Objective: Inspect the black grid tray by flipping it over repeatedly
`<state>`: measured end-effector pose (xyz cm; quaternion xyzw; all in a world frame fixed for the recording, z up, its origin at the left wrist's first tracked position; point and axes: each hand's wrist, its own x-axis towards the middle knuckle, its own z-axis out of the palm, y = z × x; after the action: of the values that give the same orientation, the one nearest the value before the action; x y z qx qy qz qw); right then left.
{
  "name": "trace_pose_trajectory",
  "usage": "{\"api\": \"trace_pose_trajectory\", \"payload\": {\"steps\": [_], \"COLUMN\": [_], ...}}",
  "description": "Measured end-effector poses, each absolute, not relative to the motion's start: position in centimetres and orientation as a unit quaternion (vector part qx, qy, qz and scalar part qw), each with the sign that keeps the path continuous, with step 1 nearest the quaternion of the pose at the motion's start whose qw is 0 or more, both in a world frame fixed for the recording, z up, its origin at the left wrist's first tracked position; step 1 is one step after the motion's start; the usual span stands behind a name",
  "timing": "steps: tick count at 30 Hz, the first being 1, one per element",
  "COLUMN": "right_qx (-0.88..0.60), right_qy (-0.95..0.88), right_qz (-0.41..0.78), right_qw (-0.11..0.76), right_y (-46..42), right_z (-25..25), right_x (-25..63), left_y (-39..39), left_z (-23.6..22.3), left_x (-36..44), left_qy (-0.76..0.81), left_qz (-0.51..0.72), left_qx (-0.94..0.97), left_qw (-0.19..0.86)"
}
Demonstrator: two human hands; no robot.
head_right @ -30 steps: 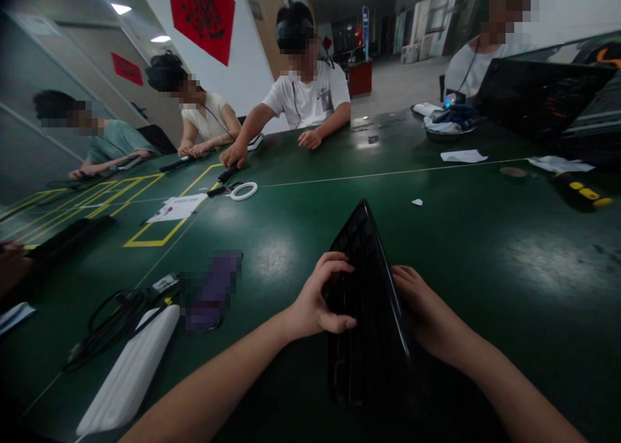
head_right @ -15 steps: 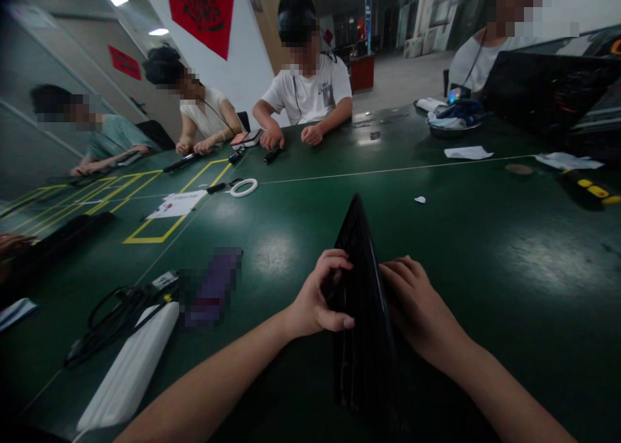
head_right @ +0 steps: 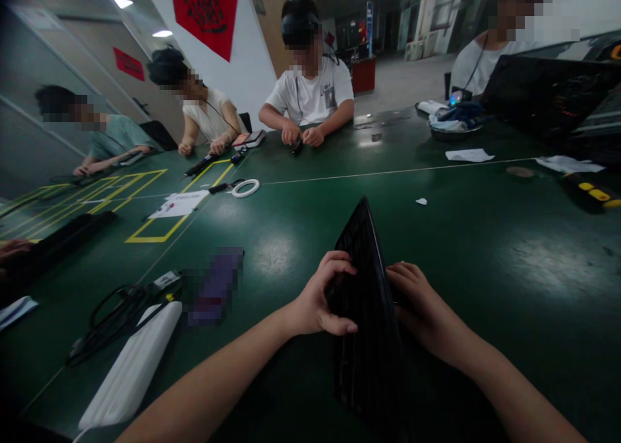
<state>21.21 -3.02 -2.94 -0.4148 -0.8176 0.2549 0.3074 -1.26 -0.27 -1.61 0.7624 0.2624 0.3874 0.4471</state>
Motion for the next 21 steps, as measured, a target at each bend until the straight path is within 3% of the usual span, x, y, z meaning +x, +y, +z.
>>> {"api": "trace_pose_trajectory", "payload": {"steps": [9,16,21], "right_qx": [-0.388,-0.487,-0.494], "right_qy": [-0.84,-0.796,-0.79], "right_qz": [0.157,0.265,0.273], "right_qw": [0.345,0.242,0.239], "right_y": [-3.1,-3.7,-3.6], "right_z": [-2.4,-1.7,-1.3], "right_x": [20.6,20.0,19.6], "left_y": [0.1,-0.1,-0.5], "left_z": [-2.0,-2.1,-0.7], "left_x": [-1.6,-1.7,-1.5], "left_qy": [0.299,0.281,0.288], "left_qz": [0.393,0.409,0.392], "left_qx": [0.768,0.665,0.634], "left_qw": [0.407,0.558,0.601]}}
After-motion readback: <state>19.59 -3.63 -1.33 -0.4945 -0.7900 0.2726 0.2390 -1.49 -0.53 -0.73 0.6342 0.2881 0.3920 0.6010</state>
